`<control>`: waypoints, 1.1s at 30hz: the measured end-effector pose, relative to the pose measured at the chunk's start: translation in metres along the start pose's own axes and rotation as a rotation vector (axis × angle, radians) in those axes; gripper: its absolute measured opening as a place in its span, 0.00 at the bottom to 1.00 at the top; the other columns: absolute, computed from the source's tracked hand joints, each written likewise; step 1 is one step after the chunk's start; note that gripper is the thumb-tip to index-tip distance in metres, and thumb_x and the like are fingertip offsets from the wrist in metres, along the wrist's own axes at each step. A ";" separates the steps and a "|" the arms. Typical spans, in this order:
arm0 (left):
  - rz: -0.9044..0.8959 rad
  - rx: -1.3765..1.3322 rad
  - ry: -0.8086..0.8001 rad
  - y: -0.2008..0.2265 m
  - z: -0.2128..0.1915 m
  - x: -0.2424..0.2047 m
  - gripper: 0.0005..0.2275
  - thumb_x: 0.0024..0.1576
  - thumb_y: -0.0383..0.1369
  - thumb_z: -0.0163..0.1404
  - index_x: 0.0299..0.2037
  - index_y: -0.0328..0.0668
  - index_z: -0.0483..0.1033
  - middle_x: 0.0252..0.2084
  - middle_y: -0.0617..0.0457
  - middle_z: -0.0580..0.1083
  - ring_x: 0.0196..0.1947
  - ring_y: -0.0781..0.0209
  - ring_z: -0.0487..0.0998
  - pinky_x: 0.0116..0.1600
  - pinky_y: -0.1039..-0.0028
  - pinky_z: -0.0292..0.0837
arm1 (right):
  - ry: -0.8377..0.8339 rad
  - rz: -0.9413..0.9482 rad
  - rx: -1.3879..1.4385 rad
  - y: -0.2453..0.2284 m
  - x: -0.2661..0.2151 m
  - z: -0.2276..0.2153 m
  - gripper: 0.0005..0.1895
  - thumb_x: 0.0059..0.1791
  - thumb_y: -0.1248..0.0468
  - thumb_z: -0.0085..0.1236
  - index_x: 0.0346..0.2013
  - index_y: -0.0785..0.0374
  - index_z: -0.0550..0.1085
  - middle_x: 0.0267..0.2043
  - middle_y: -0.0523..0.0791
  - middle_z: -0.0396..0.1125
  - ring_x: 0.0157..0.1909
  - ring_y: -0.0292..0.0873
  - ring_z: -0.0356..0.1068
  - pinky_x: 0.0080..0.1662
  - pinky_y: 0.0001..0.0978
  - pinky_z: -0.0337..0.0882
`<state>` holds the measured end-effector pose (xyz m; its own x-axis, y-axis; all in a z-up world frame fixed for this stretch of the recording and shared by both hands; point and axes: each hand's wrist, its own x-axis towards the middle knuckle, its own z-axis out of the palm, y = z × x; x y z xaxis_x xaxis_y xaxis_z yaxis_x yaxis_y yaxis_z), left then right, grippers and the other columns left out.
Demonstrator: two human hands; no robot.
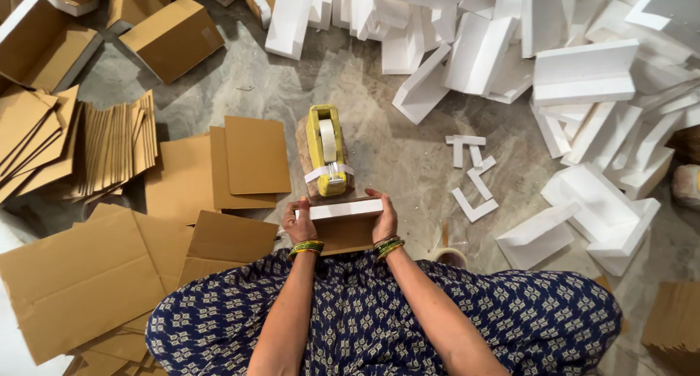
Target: The person sits on the floor and assembles small cardboard boxes by inserting white foam inserts into the cardboard shells. They use a tape dispenser to apply tape to secure the foam pieces inside the boxes.
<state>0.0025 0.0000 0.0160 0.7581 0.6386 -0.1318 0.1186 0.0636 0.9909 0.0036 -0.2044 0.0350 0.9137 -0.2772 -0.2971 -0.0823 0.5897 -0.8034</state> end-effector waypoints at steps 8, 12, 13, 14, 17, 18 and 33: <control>-0.015 -0.389 -0.025 -0.007 0.000 -0.003 0.16 0.67 0.41 0.48 0.40 0.32 0.80 0.43 0.48 0.83 0.41 0.64 0.79 0.51 0.71 0.73 | -0.066 -0.241 -0.327 0.007 0.006 0.012 0.16 0.53 0.53 0.60 0.42 0.65 0.75 0.41 0.44 0.71 0.42 0.37 0.68 0.47 0.31 0.69; -0.066 -0.150 -0.010 -0.020 0.007 -0.001 0.19 0.66 0.43 0.45 0.40 0.33 0.84 0.34 0.46 0.81 0.36 0.62 0.78 0.46 0.72 0.74 | -0.011 -0.173 -0.321 0.003 0.007 0.012 0.12 0.52 0.57 0.55 0.38 0.64 0.74 0.39 0.42 0.72 0.40 0.35 0.68 0.45 0.28 0.69; -0.028 -0.218 -0.015 -0.018 0.016 0.008 0.19 0.65 0.44 0.46 0.39 0.33 0.83 0.35 0.47 0.81 0.37 0.63 0.79 0.47 0.72 0.74 | -0.008 -0.179 -0.296 0.002 0.014 0.017 0.11 0.52 0.58 0.54 0.38 0.64 0.75 0.38 0.42 0.72 0.40 0.35 0.68 0.45 0.28 0.69; -0.009 -0.278 -0.006 -0.021 0.014 0.001 0.20 0.64 0.45 0.47 0.38 0.32 0.82 0.36 0.47 0.81 0.38 0.63 0.79 0.48 0.72 0.74 | -0.006 -0.162 -0.285 0.001 0.010 0.013 0.10 0.51 0.59 0.54 0.38 0.65 0.75 0.38 0.42 0.72 0.40 0.35 0.68 0.46 0.27 0.68; -0.103 -0.226 0.048 -0.023 0.002 -0.006 0.23 0.64 0.48 0.48 0.32 0.32 0.80 0.31 0.48 0.80 0.32 0.63 0.78 0.42 0.72 0.74 | -0.008 -0.166 -0.285 0.007 -0.002 0.009 0.15 0.53 0.54 0.55 0.35 0.65 0.72 0.34 0.42 0.70 0.36 0.36 0.66 0.41 0.29 0.67; -0.151 -0.182 0.074 -0.021 0.005 0.000 0.24 0.64 0.49 0.48 0.29 0.32 0.80 0.27 0.48 0.80 0.28 0.63 0.77 0.38 0.72 0.74 | 0.017 -0.205 -0.328 0.008 0.001 0.013 0.16 0.53 0.52 0.54 0.35 0.63 0.73 0.33 0.42 0.70 0.36 0.36 0.67 0.41 0.29 0.68; 0.707 0.646 0.074 0.076 -0.012 -0.017 0.13 0.70 0.42 0.46 0.46 0.41 0.78 0.43 0.50 0.80 0.49 0.55 0.79 0.64 0.57 0.70 | 0.255 -0.306 -0.585 0.045 -0.009 0.032 0.21 0.54 0.50 0.54 0.28 0.65 0.74 0.29 0.42 0.71 0.34 0.36 0.67 0.41 0.31 0.68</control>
<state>-0.0096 0.0032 0.0935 0.7501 0.4153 0.5147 -0.0035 -0.7758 0.6310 0.0051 -0.1511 0.0185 0.8142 -0.5766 -0.0679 -0.1022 -0.0273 -0.9944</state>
